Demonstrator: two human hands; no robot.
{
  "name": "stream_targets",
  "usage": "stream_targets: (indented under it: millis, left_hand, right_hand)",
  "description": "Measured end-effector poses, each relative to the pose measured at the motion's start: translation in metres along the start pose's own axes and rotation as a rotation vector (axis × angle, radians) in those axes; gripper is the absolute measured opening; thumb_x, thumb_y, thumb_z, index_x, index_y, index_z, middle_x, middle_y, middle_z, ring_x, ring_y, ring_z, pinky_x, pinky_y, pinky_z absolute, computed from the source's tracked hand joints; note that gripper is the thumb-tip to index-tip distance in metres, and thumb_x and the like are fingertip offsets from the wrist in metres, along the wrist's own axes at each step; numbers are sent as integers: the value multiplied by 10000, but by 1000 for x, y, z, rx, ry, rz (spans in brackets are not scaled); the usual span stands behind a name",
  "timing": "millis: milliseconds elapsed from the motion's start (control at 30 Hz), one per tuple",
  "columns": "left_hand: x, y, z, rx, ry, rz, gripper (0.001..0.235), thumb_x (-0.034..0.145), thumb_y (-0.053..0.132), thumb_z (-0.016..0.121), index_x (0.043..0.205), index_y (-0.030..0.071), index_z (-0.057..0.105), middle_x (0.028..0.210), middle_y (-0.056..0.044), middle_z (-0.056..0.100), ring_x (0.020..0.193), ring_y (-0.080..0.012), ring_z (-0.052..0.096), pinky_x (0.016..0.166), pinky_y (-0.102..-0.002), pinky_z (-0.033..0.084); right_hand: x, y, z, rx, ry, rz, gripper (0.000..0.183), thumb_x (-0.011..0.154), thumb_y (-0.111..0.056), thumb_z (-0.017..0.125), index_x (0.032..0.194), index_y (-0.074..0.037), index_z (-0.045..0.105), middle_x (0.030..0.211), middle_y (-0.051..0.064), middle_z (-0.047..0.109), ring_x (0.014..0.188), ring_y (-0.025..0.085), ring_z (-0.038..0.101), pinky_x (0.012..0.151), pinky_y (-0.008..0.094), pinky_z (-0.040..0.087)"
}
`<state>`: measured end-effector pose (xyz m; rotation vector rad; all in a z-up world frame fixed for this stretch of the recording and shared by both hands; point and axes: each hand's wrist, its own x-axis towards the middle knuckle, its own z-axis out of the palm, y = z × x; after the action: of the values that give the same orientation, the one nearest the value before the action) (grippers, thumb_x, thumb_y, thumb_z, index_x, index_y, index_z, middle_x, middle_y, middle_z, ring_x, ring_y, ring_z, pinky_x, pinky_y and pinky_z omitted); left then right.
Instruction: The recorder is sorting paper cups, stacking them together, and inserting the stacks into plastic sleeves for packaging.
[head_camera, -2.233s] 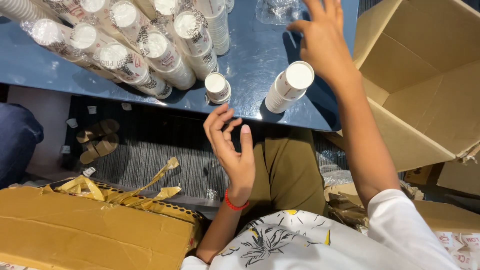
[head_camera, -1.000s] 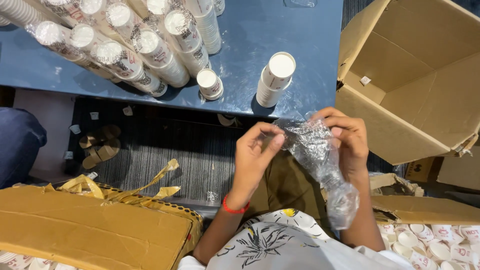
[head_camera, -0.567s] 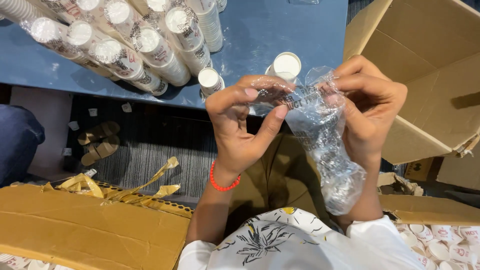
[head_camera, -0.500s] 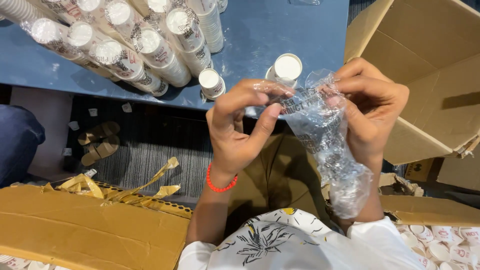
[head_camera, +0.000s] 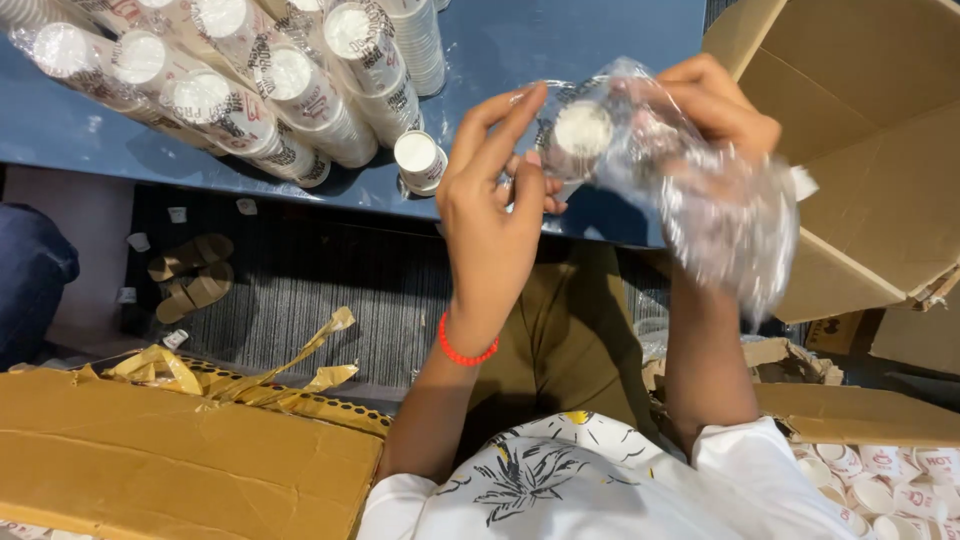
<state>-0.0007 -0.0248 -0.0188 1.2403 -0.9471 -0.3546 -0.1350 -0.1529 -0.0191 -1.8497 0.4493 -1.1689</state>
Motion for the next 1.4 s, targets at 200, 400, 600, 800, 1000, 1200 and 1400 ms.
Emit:
stream_targets:
  millis: [200,400,600,800,1000,1200,1400]
  left_hand:
    - [-12,-33,3,19,2,-197,464,973,-150,438,1357,20,637,1310,-120,623,796,-142,680,662,-252,588]
    - [-22,-48,3,402,17,11,536,869,-187,461,1346,0,619,1306,-185,621,1111,-364,678,970,-400,543]
    - [-21,-52,3,360,-5,-19,489,862,-170,496,1313,-32,625,1279,-197,630,1048,-355,680,915,-379,537]
    - [-14,-44,-3,19,-37,-46,406,869,-114,670,1264,-47,610,1254,-167,625,1082,-293,670,935,-352,546]
    - [-13,-48,-2,275,-106,-101,502,847,-161,561,1325,-20,627,1264,-145,637,766,-225,650,713,-327,537]
    - [-13,-58,-1,309,-117,-136,494,838,-165,554,1302,-13,632,1274,-147,641,756,-237,674,712,-333,541]
    - [-28,-87,2,407,-108,-65,460,837,-159,576,1271,-22,644,1253,-156,638,938,-344,695,793,-393,555]
  right_hand:
    - [-53,59,19,192,177,184,336,922,-133,714,1219,8,643,1084,58,685,990,145,677,882,286,584]
    - [-70,55,27,-174,143,82,224,989,-44,704,1182,46,635,1049,56,670,972,155,636,872,279,517]
    - [-69,58,23,-143,117,189,116,973,-45,727,1022,58,710,963,20,685,867,112,627,776,260,500]
    - [-55,31,28,138,145,243,136,1008,19,685,1124,76,730,1030,19,614,835,55,563,719,192,437]
    - [-65,55,33,-183,176,98,157,968,24,739,1112,67,695,1079,50,661,944,123,642,828,251,506]
    - [-76,79,32,-172,260,140,206,971,-9,792,1129,37,668,1084,109,694,1025,168,673,916,307,544]
    - [-77,65,37,-525,115,203,139,895,19,775,1014,45,709,919,144,666,865,249,608,789,373,487]
